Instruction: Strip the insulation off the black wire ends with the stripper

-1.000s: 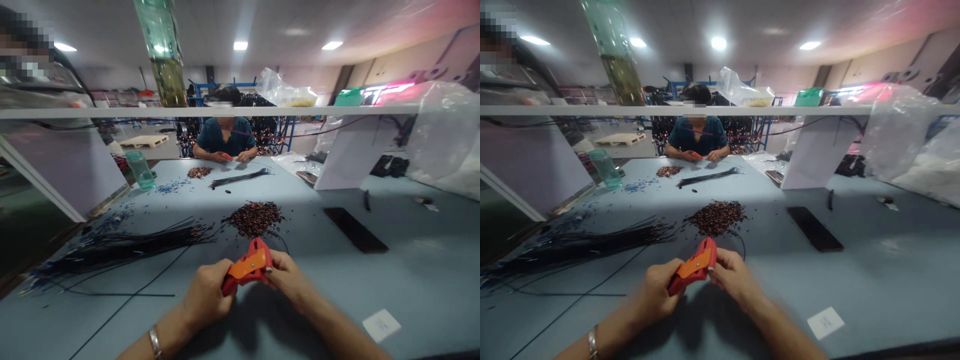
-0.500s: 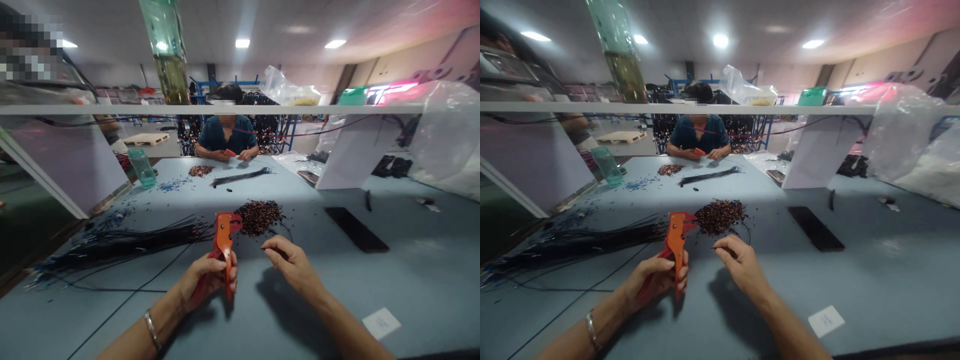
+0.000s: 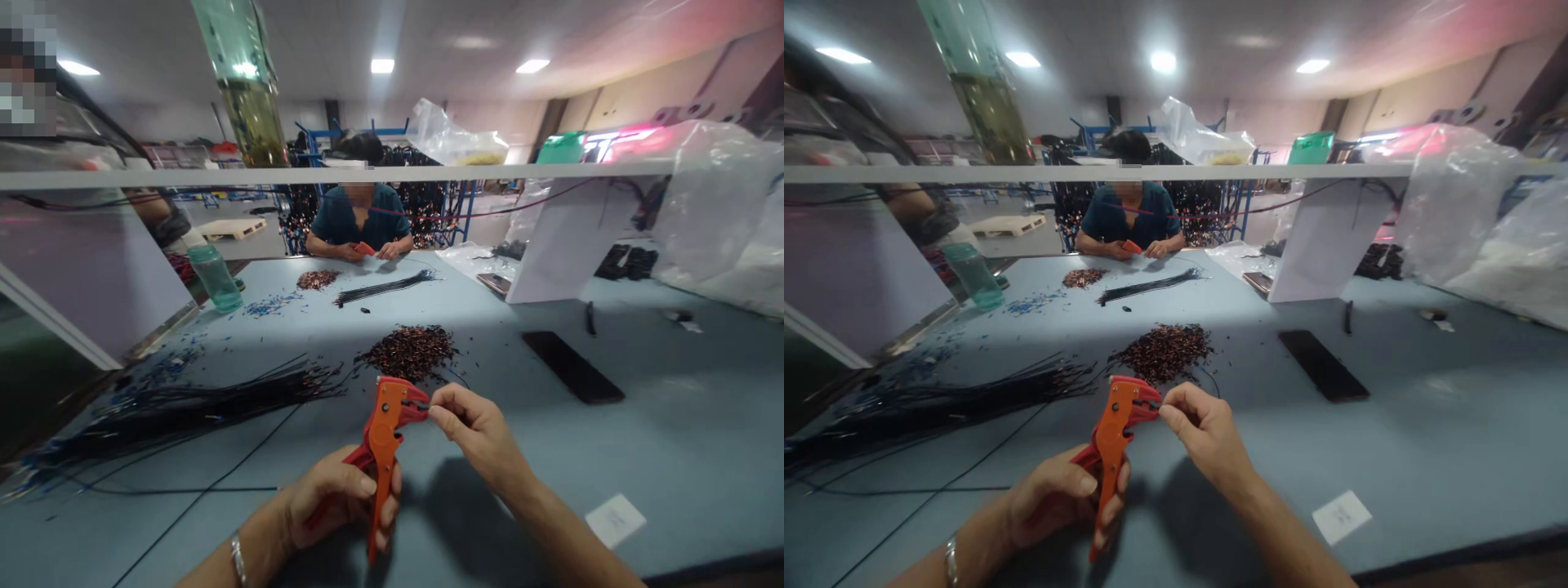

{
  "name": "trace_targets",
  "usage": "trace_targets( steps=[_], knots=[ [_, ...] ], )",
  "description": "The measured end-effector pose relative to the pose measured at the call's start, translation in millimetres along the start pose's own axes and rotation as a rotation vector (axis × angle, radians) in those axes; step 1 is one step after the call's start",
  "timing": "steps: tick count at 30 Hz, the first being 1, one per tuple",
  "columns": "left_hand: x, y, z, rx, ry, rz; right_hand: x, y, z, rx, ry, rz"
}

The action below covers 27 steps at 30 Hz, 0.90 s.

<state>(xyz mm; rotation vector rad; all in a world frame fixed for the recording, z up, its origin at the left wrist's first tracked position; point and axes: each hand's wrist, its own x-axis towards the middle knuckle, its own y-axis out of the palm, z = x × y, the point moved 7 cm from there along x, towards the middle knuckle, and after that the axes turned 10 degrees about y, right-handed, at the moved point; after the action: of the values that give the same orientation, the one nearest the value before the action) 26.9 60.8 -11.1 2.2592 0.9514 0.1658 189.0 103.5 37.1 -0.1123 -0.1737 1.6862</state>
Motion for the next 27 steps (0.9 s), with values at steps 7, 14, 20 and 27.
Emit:
trace_targets(
  steps=[7,14,20,27],
  knots=[
    [-1.1,1.5,-0.4,0.019,0.001,0.001,-0.7,-0.8,4.1,-0.017,-0.010,-0.027],
    [-1.2,-1.7,0.2,0.033,-0.005,-0.029,-1.0,1.6,3.4,-0.008,0.011,-0.025],
    [-0.2,-3.2,0.5,0.064,0.008,-0.058,0.2,3.1,-1.7,-0.038,0.040,-0.009],
    [0.0,-0.6,0.3,0.103,0.024,-0.072,-0.7,2.4,0.1,-0.070,0.022,-0.017]
  ],
)
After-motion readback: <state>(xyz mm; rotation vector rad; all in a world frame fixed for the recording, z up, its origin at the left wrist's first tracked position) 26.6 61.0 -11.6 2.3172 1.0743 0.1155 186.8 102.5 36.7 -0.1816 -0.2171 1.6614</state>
